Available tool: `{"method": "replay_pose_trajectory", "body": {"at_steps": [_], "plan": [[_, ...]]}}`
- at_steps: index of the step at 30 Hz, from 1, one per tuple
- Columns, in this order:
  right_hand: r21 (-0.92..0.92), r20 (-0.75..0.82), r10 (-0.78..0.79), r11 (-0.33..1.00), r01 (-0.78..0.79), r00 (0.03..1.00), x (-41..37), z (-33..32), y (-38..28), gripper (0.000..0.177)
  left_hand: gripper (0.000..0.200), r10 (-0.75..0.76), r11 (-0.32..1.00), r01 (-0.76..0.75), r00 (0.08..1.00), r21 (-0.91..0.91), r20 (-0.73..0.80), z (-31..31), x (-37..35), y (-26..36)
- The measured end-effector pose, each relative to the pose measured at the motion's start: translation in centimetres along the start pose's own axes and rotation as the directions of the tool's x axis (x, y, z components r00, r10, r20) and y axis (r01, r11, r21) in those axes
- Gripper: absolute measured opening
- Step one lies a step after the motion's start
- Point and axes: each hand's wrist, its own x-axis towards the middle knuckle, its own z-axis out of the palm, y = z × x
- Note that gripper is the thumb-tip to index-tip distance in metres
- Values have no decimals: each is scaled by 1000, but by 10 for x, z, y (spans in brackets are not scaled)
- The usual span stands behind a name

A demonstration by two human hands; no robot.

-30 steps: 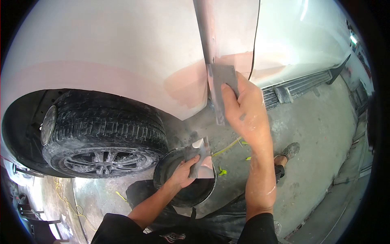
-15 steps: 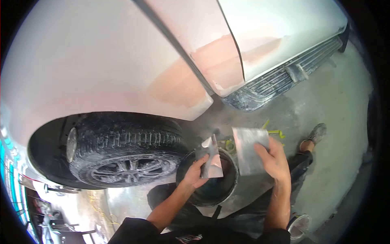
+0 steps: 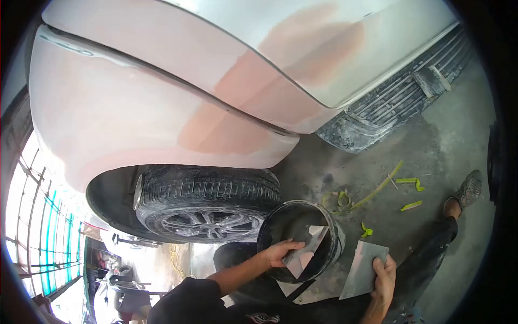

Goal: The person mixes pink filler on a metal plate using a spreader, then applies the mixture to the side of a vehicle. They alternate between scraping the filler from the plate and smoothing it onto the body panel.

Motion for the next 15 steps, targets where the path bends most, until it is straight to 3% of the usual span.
{"method": "replay_pose_trajectory", "body": {"at_steps": [3, 9, 13, 15], "plan": [[-5, 33, 23, 1000, -23, 999, -1, -4, -1, 49, 36, -17, 999, 19, 996, -28, 88, 6, -5, -8], [-58, 44, 51, 997, -48, 998, -2, -5, 8, 49, 37, -30, 993, 38, 997, -116, 70, 26, -9, -17], [-72, 111, 40, 997, -32, 993, 4, 12, 11, 49, 35, 79, 992, -76, 996, -99, 27, 30, -13, -13], [-91, 128, 34, 996, -23, 991, 3, 27, 10, 52, 36, 139, 990, -136, 987, -45, 85, 37, -22, -4]]}}
